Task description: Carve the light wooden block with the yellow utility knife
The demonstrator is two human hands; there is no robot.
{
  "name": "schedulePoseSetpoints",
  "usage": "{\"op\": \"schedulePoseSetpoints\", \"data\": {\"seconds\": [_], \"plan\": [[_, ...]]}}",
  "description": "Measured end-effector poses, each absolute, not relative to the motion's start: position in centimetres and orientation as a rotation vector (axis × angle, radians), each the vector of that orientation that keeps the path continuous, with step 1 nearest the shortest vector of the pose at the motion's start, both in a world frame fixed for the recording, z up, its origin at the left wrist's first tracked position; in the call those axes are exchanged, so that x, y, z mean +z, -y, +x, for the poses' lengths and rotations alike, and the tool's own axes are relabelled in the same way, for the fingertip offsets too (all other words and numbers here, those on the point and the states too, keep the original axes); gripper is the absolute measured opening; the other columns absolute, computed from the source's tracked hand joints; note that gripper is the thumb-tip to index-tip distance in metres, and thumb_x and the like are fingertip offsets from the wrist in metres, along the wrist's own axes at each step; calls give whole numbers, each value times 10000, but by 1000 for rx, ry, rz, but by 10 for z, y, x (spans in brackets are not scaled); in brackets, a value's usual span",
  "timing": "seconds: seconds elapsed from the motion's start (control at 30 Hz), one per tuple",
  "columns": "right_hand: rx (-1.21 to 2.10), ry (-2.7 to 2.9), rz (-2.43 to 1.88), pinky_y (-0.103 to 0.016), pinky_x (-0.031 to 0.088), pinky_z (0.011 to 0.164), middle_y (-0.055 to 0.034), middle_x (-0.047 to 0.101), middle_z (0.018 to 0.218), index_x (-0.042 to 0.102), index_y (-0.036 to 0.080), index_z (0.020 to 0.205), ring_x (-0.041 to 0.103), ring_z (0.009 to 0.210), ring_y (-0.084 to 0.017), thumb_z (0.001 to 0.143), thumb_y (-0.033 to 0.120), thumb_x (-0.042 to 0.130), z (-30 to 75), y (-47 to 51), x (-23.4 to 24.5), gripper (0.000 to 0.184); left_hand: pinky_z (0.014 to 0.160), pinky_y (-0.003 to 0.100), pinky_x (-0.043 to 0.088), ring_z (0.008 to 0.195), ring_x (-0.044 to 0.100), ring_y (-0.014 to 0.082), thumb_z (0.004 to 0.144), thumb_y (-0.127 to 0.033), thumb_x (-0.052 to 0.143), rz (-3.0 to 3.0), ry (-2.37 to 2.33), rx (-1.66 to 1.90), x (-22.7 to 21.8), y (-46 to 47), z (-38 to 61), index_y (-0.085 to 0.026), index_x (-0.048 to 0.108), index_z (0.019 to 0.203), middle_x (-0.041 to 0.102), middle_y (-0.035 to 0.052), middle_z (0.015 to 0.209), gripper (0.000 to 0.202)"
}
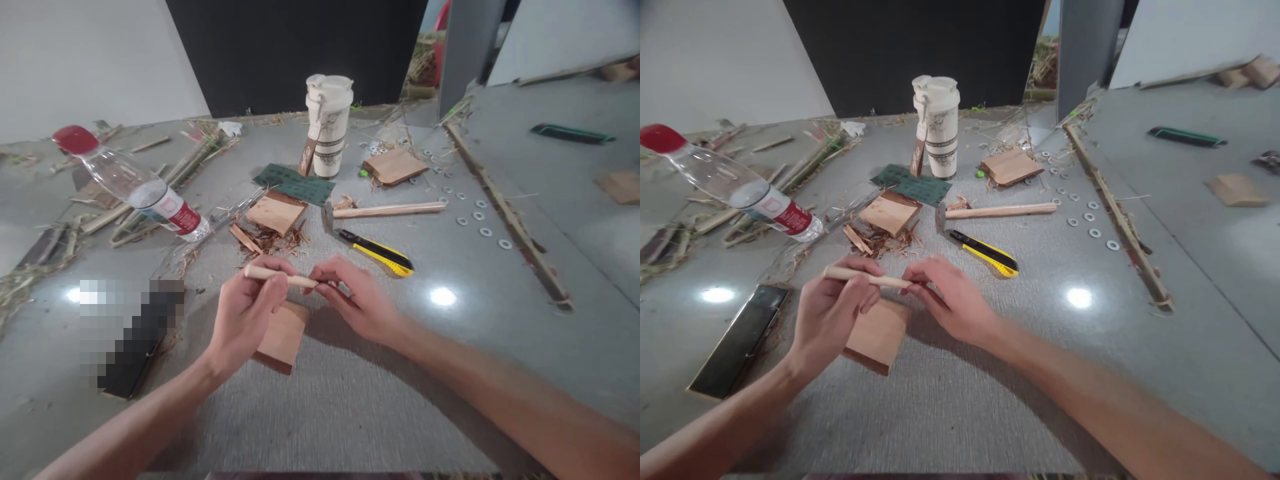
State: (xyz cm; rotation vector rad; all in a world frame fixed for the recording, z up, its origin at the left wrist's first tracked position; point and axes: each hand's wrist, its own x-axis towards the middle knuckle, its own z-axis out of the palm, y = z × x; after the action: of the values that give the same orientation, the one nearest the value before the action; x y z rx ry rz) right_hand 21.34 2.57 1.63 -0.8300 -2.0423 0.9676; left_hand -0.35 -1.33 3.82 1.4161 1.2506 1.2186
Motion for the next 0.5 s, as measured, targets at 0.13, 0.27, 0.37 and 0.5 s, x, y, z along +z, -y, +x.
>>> {"op": "schedulePoseSetpoints", "data": {"seconds": [0.13, 0.27, 0.37, 0.5], "plan": [[523, 2139, -983, -452, 464, 960, -71, 751, 1100, 624, 269, 1144, 673, 1040, -271, 1047, 433, 588, 246, -59, 24, 194, 472, 244, 288, 492, 324, 66, 1032, -486, 655, 1277, -1153, 1449, 27, -6, 12, -193, 672, 820, 528, -27, 690, 362], [-11, 2082, -1381, -558, 404, 1015, -121, 735, 1175, 637, 246, 1177, 612, 1166, -366, 1013, 363, 601, 298, -101, 8, 205, 479, 245, 317, 523, 402, 82, 1021, -451, 664, 1314, -1235, 1532, 12, -4, 6, -186, 644, 714, 586, 1, 704, 406], [-60, 2113, -1504, -588, 417, 1007, -140, 704, 1271, 627, 232, 1219, 584, 1209, -398, 979, 316, 629, 316, -111, -11, 254, 572, 274, 434, 610, 529, 123, 1027, -360, 620, 1404, -1303, 1561, 8, 2, 0, -198, 631, 678, 624, 9, 700, 385], [-14, 2084, -1555, -588, 425, 1008, -124, 691, 1271, 634, 268, 1208, 574, 1212, -384, 1012, 333, 595, 315, -108, -17, 211, 613, 298, 487, 627, 570, 134, 1027, -255, 550, 1591, -1396, 1499, 12, 3, -3, -205, 563, 635, 637, 3, 692, 395]]}}
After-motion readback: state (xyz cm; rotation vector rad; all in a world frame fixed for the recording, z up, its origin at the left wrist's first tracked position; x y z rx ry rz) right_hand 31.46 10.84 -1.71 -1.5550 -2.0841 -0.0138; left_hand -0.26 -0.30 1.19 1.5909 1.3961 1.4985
